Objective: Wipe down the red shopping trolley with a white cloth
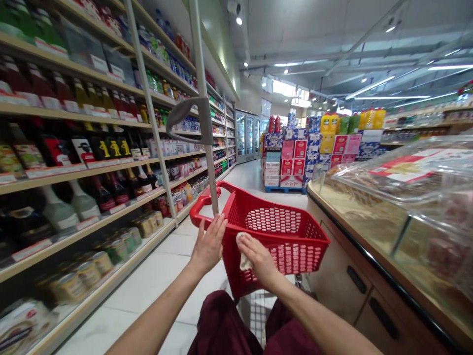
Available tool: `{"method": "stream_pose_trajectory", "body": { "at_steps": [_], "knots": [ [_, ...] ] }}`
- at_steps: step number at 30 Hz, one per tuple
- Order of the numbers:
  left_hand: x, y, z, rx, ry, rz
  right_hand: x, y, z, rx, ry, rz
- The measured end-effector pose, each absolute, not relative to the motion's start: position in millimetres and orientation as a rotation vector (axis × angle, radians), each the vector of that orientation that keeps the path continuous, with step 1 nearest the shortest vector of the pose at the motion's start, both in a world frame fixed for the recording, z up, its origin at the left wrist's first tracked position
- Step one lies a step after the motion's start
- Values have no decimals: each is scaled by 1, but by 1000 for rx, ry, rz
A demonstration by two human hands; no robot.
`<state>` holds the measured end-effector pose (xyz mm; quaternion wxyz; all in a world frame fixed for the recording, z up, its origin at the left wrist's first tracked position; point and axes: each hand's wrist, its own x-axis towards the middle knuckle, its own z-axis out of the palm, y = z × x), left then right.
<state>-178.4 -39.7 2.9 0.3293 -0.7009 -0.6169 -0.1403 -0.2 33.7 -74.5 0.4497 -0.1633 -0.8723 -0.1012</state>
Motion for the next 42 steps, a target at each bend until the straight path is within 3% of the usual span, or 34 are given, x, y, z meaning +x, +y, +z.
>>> {"method": "stream_pose_trajectory", "body": {
  "at_steps": [17,23,29,42],
  "knots": [
    [-129,-7,-20,-1988,-1717,-122,78,54,-117,-638,-2177,-203],
    [-119,-2,-24,-2047,-1714,-48,90,65,-104,-595,-2043,-224],
    [-113,-4,-18,-2080,-1748,28,100,68,-140,-604,-2073,-191],
    [-91,13,-35,-2114,-1712,-64,136,70,-126,-778,-2062,-242]
  ]
}}
